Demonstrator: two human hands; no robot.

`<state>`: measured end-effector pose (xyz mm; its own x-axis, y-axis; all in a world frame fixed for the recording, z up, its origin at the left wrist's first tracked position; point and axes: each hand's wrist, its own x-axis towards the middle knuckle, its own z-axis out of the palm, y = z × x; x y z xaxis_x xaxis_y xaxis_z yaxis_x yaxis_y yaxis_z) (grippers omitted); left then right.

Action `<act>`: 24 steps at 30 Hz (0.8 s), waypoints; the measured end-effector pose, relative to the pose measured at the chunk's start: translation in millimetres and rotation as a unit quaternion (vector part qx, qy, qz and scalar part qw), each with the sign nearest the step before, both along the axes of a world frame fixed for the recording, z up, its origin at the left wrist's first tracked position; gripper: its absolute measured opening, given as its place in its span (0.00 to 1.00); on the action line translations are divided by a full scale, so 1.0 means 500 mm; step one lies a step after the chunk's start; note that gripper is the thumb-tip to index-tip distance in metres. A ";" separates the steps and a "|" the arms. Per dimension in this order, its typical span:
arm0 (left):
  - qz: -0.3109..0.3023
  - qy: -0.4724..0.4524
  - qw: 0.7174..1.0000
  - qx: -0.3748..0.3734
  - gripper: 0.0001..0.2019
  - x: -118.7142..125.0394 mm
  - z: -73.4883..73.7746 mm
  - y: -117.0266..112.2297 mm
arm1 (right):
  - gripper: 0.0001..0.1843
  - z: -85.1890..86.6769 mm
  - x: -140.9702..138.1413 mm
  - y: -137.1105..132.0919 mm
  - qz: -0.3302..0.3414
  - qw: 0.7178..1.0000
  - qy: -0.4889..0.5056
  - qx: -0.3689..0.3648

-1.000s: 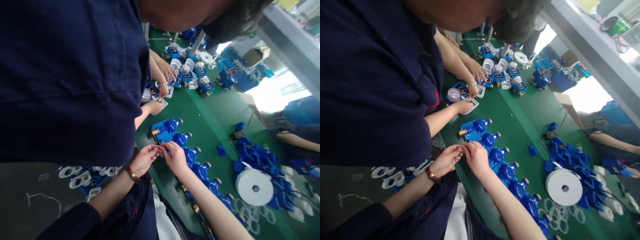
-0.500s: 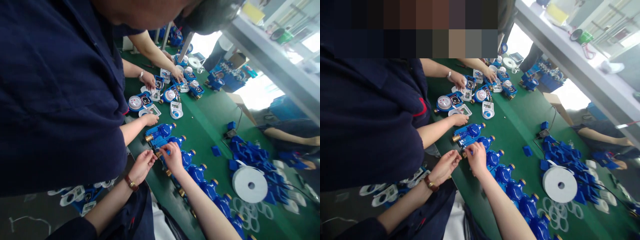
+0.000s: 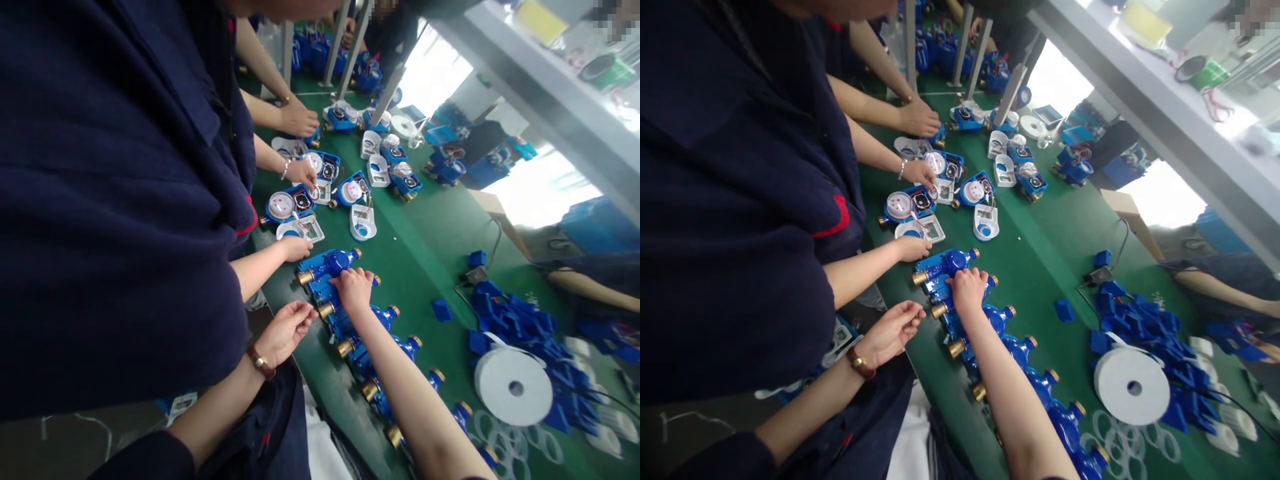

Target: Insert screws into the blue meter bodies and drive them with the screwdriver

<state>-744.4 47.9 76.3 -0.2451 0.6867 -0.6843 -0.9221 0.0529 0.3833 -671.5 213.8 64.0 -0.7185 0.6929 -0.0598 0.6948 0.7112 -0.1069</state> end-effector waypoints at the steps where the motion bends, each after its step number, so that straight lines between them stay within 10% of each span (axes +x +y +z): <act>1: 0.000 0.008 1.000 0.003 0.06 -0.001 -0.004 0.002 | 0.17 0.013 0.002 -0.012 0.002 0.999 0.029 -0.019; 8: 0.009 0.066 0.995 0.071 0.16 -0.003 -0.008 0.015 | 0.10 0.098 0.039 -0.109 0.108 0.909 0.202 -0.349; 17: 0.031 0.035 0.999 -0.007 0.09 -0.009 -0.021 -0.008 | 0.10 0.076 -0.105 0.050 0.080 0.995 0.005 -0.067; 24: 0.063 -0.013 0.995 -0.073 0.09 -0.002 -0.019 -0.042 | 0.15 0.015 -0.174 0.085 0.084 0.993 -0.077 -0.044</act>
